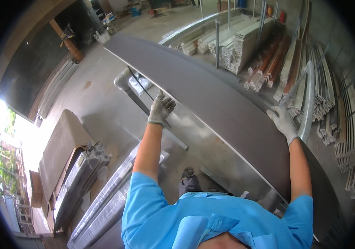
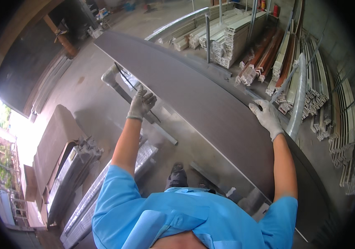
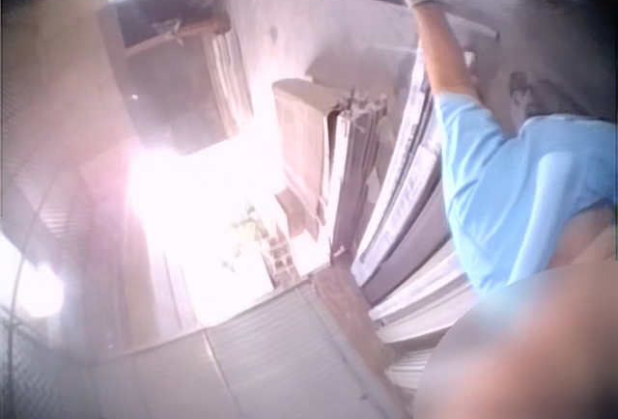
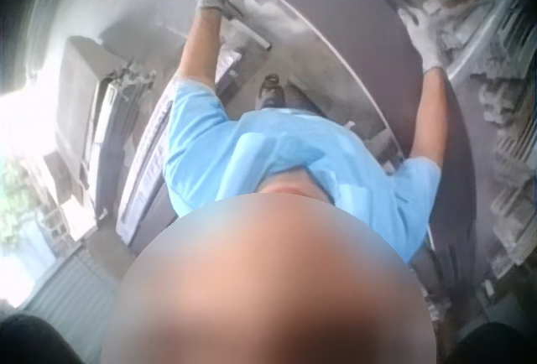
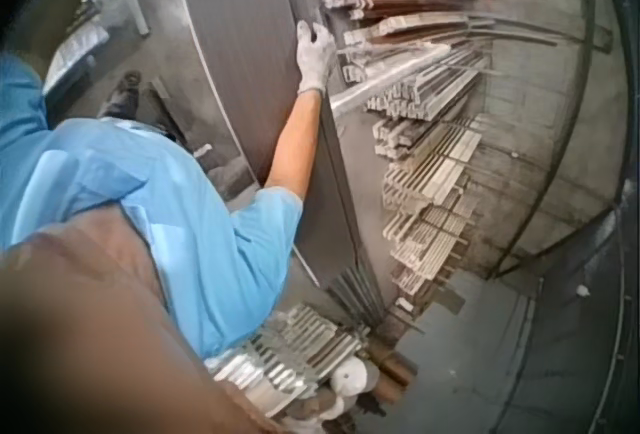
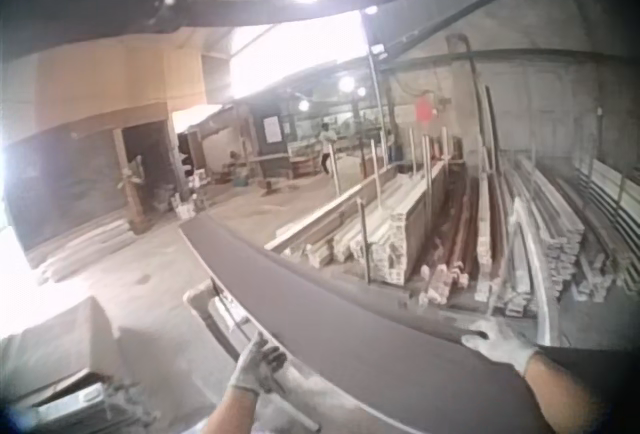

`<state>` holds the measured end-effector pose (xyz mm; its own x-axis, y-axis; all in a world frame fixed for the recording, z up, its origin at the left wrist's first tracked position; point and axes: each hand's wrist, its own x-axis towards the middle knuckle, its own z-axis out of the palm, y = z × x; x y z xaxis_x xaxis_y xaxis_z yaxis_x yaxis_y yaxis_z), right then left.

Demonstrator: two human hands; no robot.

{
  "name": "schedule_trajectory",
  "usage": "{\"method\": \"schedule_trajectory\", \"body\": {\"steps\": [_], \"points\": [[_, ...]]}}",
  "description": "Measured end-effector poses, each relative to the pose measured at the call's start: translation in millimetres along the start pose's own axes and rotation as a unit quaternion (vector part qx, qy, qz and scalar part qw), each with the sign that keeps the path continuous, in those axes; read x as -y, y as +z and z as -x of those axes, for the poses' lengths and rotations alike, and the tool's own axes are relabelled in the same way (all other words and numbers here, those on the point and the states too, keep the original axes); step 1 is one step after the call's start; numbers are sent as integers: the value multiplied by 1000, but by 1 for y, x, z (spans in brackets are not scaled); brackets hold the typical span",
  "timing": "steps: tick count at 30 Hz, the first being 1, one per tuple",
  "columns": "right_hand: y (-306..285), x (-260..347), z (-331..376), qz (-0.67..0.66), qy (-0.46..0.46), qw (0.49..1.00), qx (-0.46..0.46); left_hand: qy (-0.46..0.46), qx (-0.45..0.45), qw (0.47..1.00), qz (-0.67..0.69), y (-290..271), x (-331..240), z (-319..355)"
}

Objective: The person inserts a long flexible strip into the groove of a large flat panel using a blue plastic tool. They flip the panel and repeat the insertion on the opposite edge, then place the panel upright against a stack of similar panels.

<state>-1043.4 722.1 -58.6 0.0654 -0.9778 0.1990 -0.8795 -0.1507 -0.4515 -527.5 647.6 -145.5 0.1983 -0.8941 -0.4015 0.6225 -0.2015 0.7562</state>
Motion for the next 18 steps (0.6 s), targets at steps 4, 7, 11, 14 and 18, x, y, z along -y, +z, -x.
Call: {"method": "schedule_trajectory", "body": {"steps": [4,7,11,14,18], "points": [[13,21,-17,32,22,999,-5,3,41,999,-15,-15,-39,-66],[27,36,-28,3,43,997,-67,-35,100,992,64,-27,-56,-97],[45,54,-46,-29,87,993,-74,-15,120,989,80,-12,-55,-104],[55,69,-57,34,115,991,-66,-1,83,997,-5,7,-63,-92],[45,79,-63,80,192,978,-22,24,198,979,49,19,-89,-69]]}}
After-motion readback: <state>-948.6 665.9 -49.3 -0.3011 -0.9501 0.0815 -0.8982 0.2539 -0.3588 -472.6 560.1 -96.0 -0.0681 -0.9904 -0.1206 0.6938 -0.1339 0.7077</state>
